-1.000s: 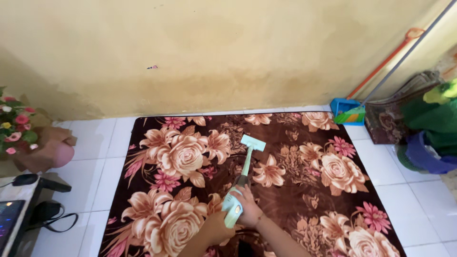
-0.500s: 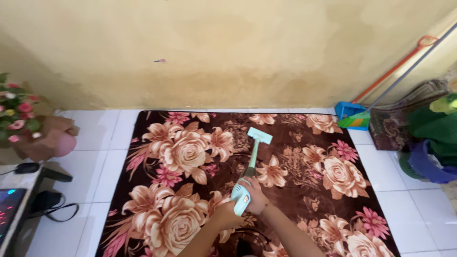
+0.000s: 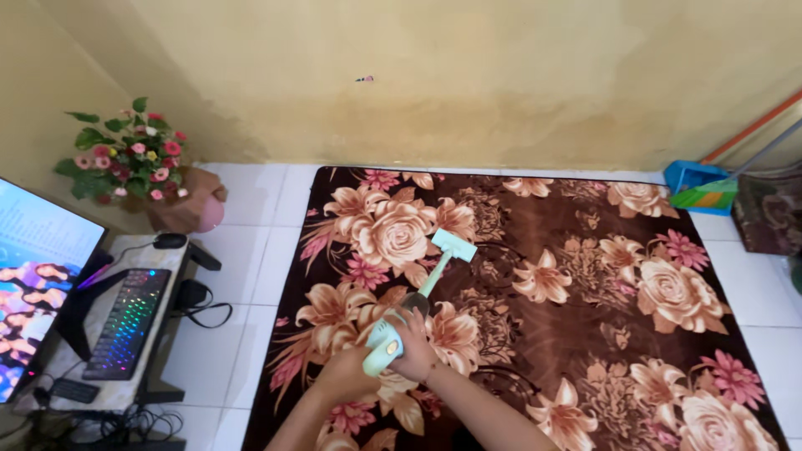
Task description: The person uses a handheld vacuum cleaner to clean a floral-patterned rug in a room. The person moves the vacuum back and forth across the rug's surface, covering different areas systematically.
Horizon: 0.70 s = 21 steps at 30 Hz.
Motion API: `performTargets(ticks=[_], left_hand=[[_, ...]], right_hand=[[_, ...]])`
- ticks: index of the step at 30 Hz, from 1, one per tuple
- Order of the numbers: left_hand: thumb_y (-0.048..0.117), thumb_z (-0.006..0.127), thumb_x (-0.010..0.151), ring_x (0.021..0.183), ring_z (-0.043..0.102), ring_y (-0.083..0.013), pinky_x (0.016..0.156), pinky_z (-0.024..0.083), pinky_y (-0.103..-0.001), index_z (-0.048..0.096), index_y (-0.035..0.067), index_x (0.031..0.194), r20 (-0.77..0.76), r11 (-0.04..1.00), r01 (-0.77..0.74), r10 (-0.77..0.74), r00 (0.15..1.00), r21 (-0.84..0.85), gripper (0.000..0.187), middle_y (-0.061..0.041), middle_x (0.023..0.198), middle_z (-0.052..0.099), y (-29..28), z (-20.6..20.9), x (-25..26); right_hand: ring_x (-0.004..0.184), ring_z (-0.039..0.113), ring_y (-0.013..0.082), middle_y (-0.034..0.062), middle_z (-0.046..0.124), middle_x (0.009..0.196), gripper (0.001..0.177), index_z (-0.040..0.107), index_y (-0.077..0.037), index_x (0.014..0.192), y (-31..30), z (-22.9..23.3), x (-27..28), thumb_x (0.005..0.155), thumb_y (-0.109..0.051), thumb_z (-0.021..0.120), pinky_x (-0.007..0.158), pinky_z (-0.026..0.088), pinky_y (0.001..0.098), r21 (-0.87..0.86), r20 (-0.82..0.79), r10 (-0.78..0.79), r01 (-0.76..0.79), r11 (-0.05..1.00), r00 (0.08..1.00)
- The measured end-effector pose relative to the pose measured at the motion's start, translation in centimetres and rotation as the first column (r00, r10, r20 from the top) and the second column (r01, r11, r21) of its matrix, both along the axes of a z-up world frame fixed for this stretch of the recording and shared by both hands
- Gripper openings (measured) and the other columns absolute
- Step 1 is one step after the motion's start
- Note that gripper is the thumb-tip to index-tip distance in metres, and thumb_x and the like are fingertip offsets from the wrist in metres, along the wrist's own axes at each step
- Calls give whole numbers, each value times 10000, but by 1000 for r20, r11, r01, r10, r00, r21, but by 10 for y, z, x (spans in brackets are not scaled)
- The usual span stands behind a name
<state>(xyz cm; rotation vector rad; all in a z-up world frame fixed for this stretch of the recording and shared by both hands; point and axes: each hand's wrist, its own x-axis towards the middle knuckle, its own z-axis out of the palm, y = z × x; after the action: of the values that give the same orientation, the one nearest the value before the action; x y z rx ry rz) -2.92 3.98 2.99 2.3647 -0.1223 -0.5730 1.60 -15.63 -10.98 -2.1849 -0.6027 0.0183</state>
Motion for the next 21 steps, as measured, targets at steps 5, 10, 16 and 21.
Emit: performTargets(ticks=[5,10,16,21], left_hand=[[240,724,589,699,724,-323,652,576,-413,713,46,977,-7,989,-17,16,1000,-144,434,-168,819,727,2,-7,-11],[265,725,605,749,718,-316,701,559,-412,717,45,949,3,983,-37,39,999,-178,408,-161,829,742,-17,-41,-1],[297,744,613,835,727,-328,754,562,-423,733,83,959,-25,993,-52,49,998,-102,407,-148,885,750,-68,-56,28],[413,777,673,936,722,-342,830,553,-433,723,115,1019,-74,996,-82,79,994,-38,461,-148,955,747,-131,-72,60]], right_hand=[[1480,104,589,212,272,1609,961,432,-173,1497,-1,-8,-4,692,-367,919,1193,174,647,-26,-69,17,-19,999,997],[1452,165,593,221,321,1560,927,454,-167,1480,-22,-23,9,697,-335,920,1199,173,667,-41,69,33,-31,999,997],[1439,183,605,221,332,1525,908,444,-159,1459,-68,-38,39,678,-265,895,1194,162,683,-74,112,75,-67,995,991],[1485,54,612,123,211,1655,855,412,-273,1483,-123,-43,78,744,-273,842,1148,231,695,-276,-236,-9,-58,960,972]])
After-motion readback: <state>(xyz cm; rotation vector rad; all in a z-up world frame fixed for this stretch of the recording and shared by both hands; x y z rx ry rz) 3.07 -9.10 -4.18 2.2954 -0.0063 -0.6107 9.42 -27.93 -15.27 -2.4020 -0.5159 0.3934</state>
